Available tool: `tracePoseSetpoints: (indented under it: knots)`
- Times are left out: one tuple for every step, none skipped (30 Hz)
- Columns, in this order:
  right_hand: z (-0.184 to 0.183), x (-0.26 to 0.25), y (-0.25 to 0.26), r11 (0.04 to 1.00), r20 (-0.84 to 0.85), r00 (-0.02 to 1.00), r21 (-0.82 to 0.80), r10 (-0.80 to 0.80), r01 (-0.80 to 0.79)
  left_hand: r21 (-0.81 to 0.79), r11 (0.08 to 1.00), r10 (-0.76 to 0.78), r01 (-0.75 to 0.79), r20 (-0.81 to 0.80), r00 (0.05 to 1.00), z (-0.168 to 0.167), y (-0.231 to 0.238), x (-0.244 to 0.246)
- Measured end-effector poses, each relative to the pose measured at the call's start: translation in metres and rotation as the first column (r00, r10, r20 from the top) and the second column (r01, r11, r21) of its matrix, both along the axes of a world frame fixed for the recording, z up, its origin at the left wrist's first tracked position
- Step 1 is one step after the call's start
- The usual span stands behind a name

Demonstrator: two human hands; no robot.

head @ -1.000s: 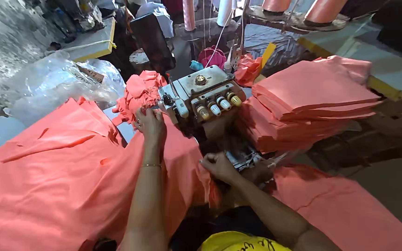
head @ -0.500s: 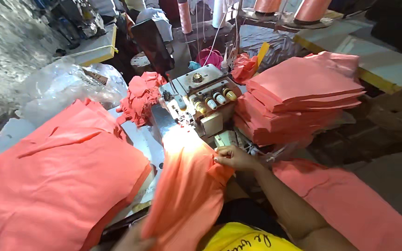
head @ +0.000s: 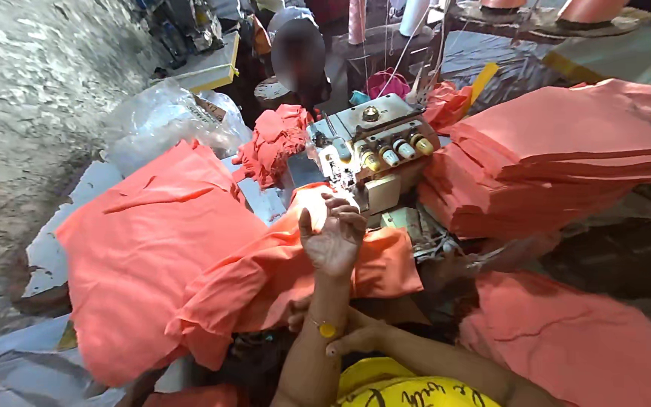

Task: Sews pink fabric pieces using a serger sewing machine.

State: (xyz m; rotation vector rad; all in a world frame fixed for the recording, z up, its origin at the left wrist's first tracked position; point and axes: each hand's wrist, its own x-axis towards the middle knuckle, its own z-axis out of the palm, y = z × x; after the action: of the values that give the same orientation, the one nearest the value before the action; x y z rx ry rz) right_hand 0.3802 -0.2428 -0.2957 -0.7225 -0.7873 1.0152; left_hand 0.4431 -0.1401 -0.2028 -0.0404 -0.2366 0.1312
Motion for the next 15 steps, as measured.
tracePoseSetpoints:
  knots:
    - [-0.011, 0.001, -0.003, 0.999, -0.017, 1.0, 0.036, 0.018, -0.017, -0.057, 0.998, -0.009, 0.008, -0.013, 1.0, -0.005, -0.005, -0.001]
    - [-0.025, 0.002, -0.005, 0.996, -0.027, 0.999, 0.082, 0.041, -0.039, -0.092, 0.996, -0.002, -0.003, -0.047, 0.999, -0.01, -0.007, -0.004]
    - [-0.038, 0.002, -0.006, 0.99, -0.035, 0.997, 0.121, 0.072, -0.067, -0.113, 0.993, 0.01, -0.019, -0.08, 0.997, -0.013, -0.009, -0.007]
    - [-0.044, 0.002, -0.009, 0.987, -0.047, 0.995, 0.138, 0.093, -0.086, -0.125, 0.992, 0.017, -0.031, -0.11, 0.994, -0.017, -0.01, -0.009]
    - [-0.04, 0.001, -0.013, 0.992, -0.058, 0.995, 0.1, 0.081, -0.075, -0.133, 0.991, 0.017, -0.034, -0.13, 0.991, -0.022, -0.012, -0.01]
    - [-0.025, 0.0, -0.018, 0.998, -0.067, 0.996, 0.037, 0.055, -0.053, -0.136, 0.99, 0.01, -0.029, -0.139, 0.99, -0.026, -0.013, -0.012]
    - [0.0, 0.002, -0.023, 0.999, -0.078, 0.997, -0.023, 0.028, -0.03, -0.142, 0.99, 0.004, -0.025, -0.15, 0.989, -0.028, -0.014, -0.013]
    - [0.02, 0.004, -0.026, 0.998, -0.077, 0.997, -0.058, 0.018, -0.023, -0.144, 0.989, 0.001, -0.024, -0.159, 0.987, -0.03, -0.015, -0.014]
    - [0.03, 0.006, -0.026, 0.998, -0.068, 0.997, -0.064, 0.02, -0.024, -0.147, 0.989, -0.002, -0.023, -0.169, 0.986, -0.03, -0.015, -0.014]
    - [0.031, 0.005, -0.024, 0.999, -0.062, 0.998, -0.046, 0.008, -0.011, -0.148, 0.989, -0.006, -0.021, -0.178, 0.984, -0.029, -0.014, -0.015]
    - [0.022, 0.002, -0.021, 1.0, -0.062, 0.998, -0.017, -0.011, 0.01, -0.146, 0.989, -0.008, -0.02, -0.19, 0.982, -0.029, -0.014, -0.016]
    - [0.004, -0.002, -0.016, 1.0, -0.069, 0.997, 0.011, -0.022, 0.023, -0.134, 0.991, -0.006, -0.021, -0.199, 0.98, -0.029, -0.013, -0.017]
    - [-0.021, -0.007, -0.012, 0.999, -0.066, 0.998, 0.04, -0.012, 0.015, -0.108, 0.994, 0.002, -0.024, -0.201, 0.98, -0.029, -0.011, -0.017]
    - [-0.036, -0.011, -0.009, 0.998, -0.065, 0.997, 0.049, -0.029, 0.033, -0.076, 0.997, 0.013, -0.029, -0.207, 0.978, -0.03, -0.01, -0.016]
    - [-0.045, -0.015, -0.007, 0.997, -0.065, 0.996, 0.039, -0.065, 0.067, -0.046, 0.998, 0.023, -0.033, -0.22, 0.975, -0.03, -0.009, -0.016]
